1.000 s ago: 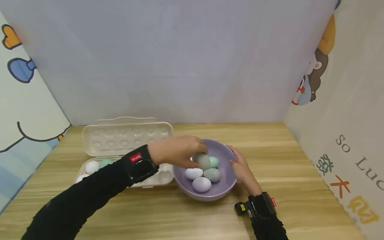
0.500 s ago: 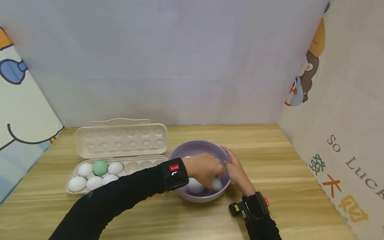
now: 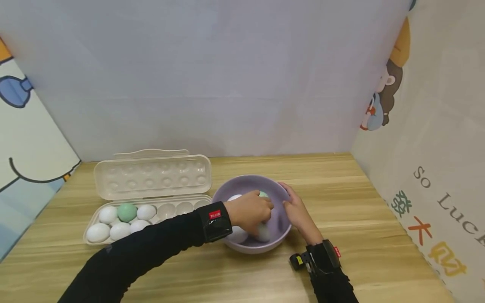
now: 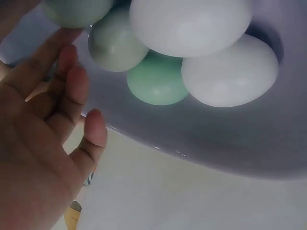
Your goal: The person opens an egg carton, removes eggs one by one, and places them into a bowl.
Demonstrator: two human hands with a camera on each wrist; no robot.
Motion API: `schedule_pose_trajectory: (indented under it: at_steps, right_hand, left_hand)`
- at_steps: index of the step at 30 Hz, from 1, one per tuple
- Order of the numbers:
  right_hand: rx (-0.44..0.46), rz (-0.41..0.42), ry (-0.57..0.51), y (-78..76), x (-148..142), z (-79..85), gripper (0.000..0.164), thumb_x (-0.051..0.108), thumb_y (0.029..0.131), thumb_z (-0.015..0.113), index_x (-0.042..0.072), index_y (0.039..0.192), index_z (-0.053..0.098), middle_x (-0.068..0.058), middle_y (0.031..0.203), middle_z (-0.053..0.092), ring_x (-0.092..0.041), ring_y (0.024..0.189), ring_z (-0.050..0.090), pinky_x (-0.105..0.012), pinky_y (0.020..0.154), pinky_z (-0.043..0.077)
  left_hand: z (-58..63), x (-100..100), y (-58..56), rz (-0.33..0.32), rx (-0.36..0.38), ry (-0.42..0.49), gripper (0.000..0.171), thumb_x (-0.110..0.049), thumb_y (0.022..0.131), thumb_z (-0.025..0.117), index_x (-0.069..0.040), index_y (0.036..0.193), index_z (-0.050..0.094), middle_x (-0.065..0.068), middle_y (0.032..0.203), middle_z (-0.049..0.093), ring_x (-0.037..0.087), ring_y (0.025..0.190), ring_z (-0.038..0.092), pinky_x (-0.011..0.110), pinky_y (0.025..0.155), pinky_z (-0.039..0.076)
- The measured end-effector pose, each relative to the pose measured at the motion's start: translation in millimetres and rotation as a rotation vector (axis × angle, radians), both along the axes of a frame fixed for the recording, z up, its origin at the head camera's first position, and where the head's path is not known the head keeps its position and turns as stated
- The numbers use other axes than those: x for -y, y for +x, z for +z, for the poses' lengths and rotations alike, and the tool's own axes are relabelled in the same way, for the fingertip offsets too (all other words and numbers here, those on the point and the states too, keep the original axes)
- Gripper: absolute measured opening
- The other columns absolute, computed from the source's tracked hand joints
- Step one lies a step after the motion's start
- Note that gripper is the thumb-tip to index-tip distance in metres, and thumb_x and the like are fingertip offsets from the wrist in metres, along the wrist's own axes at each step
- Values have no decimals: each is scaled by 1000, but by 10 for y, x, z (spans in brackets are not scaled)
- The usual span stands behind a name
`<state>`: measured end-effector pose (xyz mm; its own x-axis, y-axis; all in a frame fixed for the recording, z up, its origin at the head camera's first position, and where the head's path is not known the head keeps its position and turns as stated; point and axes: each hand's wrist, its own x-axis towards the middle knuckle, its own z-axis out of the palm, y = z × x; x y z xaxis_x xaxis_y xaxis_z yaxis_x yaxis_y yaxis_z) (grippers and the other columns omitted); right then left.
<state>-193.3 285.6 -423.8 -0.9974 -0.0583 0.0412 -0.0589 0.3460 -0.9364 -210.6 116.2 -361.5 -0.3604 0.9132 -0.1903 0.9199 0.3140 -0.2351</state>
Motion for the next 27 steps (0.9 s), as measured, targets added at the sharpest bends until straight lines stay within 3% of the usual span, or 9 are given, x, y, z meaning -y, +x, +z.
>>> schedule_pose_trajectory:
  at_steps: [4,8,12,15,18,22,27]
  right_hand:
    - [10,8,-1,10,7,11,57,-10,90,30,0,146,29,-26,148,28,-44,126,38,-49,94,41]
    - [18,14,7,15,8,16,57,-9,90,31,-1,147,26,-27,149,26,-46,128,36,-53,97,39]
    - [8,8,15,0,7,4,56,-10,91,30,-2,146,27,-27,149,26,-48,128,35,-57,97,38]
    - [0,12,9,-20,38,-4,56,-10,90,30,-2,146,28,-27,149,25,-48,129,32,-58,98,37]
    - [7,8,17,-20,61,-10,56,-9,90,31,-1,146,29,-27,149,25,-47,129,33,-55,95,40]
    - [14,-2,46,-4,58,-10,56,-8,91,32,0,146,30,-28,147,28,-46,124,38,-47,86,46]
    - [30,7,58,15,11,21,56,-6,92,32,2,148,26,-28,148,26,-46,123,39,-45,85,44]
  left_hand:
    - [76,86,3,44,38,1,34,-49,78,71,-21,96,68,-10,98,61,7,93,56,37,93,41]
    - [269,280,-31,81,64,48,36,-44,82,69,-19,108,69,-7,106,63,10,100,57,38,94,41]
    - [473,660,-72,158,88,141,35,-39,86,66,-16,112,68,-2,106,62,15,100,58,36,87,43]
    - [531,1093,-109,243,124,223,32,-33,88,66,-12,111,68,3,104,62,20,98,58,40,87,44]
    - [498,1557,-147,316,124,276,29,-26,85,68,-8,108,68,5,100,63,23,93,60,44,86,46]
    - [343,2103,-168,368,126,303,26,-20,83,71,-5,104,69,6,95,65,22,86,62,40,79,50]
    - [136,2571,-157,449,202,323,25,-11,80,71,0,102,68,7,93,61,26,89,60,39,79,51]
